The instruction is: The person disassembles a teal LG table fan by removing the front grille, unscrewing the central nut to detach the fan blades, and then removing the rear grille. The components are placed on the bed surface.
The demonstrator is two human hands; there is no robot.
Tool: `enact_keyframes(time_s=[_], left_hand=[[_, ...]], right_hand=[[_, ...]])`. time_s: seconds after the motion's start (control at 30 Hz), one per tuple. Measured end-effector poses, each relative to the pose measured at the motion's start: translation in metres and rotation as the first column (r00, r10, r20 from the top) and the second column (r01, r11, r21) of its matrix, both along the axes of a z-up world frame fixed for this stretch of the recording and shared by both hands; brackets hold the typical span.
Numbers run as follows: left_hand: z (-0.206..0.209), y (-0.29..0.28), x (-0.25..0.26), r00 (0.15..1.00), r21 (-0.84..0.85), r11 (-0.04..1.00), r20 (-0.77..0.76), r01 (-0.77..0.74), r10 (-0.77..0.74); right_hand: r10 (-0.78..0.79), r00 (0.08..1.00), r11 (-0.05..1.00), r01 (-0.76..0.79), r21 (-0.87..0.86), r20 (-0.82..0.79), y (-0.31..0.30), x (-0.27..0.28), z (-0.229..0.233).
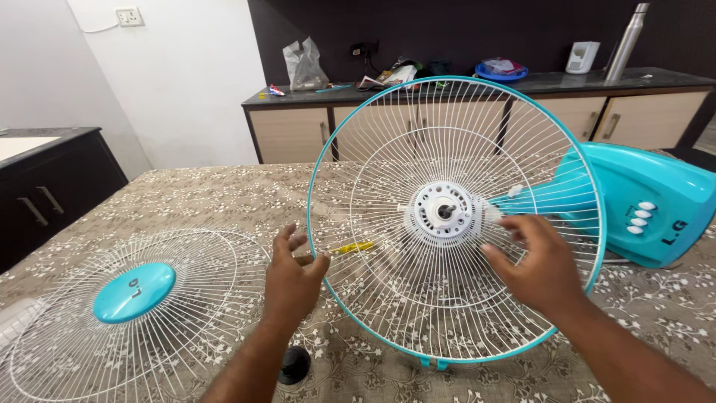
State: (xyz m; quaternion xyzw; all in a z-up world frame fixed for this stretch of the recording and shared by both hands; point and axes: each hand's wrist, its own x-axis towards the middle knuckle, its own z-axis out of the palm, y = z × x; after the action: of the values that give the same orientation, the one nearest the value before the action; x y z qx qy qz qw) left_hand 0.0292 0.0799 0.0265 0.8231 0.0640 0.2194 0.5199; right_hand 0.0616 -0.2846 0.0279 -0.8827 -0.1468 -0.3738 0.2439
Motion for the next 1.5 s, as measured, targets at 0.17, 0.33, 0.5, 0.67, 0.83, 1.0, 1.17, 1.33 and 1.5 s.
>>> enact_keyframes(time_s=[0.17,0.33,0.5,0.67,0.83,1.0,1.17,1.33,1.5], left_hand=[[0.002,0.002,0.004,0.971,0.001,0.989,-0.189,0.146,-0.143],[-0.007,0.002,0.010,0.963,-0.047,0.965,-0.073,0.257,-0.260],[-0.014,0.002,0.019,0.957,-0.154,0.953,-0.089,0.260,-0.276],[-0.015,0.004,0.022,0.957,-0.141,0.957,-0.106,0.255,-0.270],[-0.009,0.003,0.023,0.948,-0.159,0.949,-0.119,0.274,-0.294],[-0.007,0.003,0.024,0.948,-0.154,0.953,-0.143,0.262,-0.284],[-0.008,-0.001,0.021,0.951,-0.148,0.961,-0.171,0.233,-0.257],[-0.008,0.000,0.022,0.950,-0.186,0.950,-0.145,0.249,-0.278],[-0.011,0.002,0.021,0.950,-0.163,0.949,-0.118,0.270,-0.290]], right_hand=[[-0.013,0.980,0.997,-0.001,-0.071,-0.196,0.032,0.026,0.016],[0.004,0.994,0.991,-0.019,-0.130,-0.113,0.049,0.041,0.024],[0.074,0.997,0.987,-0.071,-0.144,0.014,0.058,0.050,0.023],[0.053,0.998,0.995,-0.057,-0.081,-0.040,0.064,0.052,0.026],[0.049,0.998,0.994,-0.053,-0.093,-0.041,0.064,0.053,0.032],[0.068,0.998,0.989,-0.068,-0.133,-0.006,0.061,0.052,0.028],[0.090,0.996,0.985,-0.090,-0.146,-0.002,0.058,0.054,0.026],[0.100,0.995,0.983,-0.098,-0.156,0.007,0.060,0.054,0.027],[0.076,0.997,0.985,-0.080,-0.154,-0.030,0.060,0.055,0.027]])
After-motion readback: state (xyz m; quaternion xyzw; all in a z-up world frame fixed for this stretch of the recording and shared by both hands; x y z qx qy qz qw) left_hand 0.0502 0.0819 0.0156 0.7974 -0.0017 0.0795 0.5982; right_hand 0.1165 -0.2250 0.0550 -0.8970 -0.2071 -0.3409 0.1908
